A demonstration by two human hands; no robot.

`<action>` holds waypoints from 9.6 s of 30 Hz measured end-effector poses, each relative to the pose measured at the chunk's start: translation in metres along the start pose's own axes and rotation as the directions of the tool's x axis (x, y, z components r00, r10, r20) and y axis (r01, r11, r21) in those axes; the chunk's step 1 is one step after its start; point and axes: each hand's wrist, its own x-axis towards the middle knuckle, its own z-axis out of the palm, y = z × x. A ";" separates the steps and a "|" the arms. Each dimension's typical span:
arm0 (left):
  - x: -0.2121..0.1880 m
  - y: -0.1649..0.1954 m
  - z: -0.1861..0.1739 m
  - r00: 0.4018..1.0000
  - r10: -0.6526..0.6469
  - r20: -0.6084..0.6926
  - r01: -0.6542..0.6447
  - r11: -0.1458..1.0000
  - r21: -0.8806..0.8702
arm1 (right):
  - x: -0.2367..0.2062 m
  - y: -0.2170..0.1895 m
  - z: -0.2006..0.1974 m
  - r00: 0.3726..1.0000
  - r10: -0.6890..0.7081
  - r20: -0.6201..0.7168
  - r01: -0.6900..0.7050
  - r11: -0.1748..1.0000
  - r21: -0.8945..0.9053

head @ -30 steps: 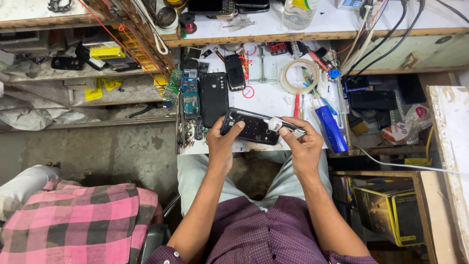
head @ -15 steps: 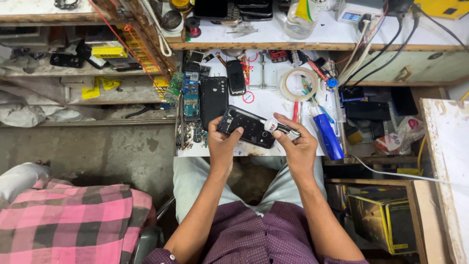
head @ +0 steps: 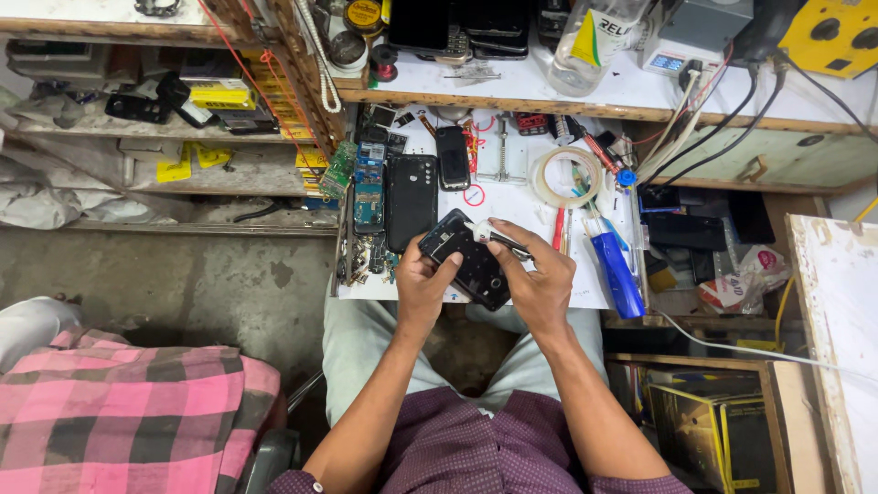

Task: The person holds a disassembled smartphone and wipes its frame and back with a cloth, then uses a screwdriver to pry and scrape along the edge of the phone's back cover while seated at a cluttered repair workbench.

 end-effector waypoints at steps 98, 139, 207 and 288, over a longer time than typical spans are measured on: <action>-0.006 0.001 -0.003 0.999 -0.019 0.030 0.018 1.000 0.026 | -0.009 0.002 0.018 0.988 -0.151 -0.012 0.147 0.973 -0.179; -0.006 0.005 0.001 1.000 -0.012 0.025 0.011 1.000 0.015 | -0.016 0.002 0.022 0.968 -0.242 0.064 0.250 0.952 -0.175; -0.006 0.004 0.002 0.999 0.025 0.041 -0.026 0.999 0.030 | -0.007 0.007 0.015 0.985 -0.171 -0.018 0.164 0.968 -0.189; 0.000 0.022 0.017 0.985 -0.116 0.127 0.093 0.981 0.172 | -0.006 0.012 0.011 0.995 -0.096 0.021 0.098 0.988 -0.119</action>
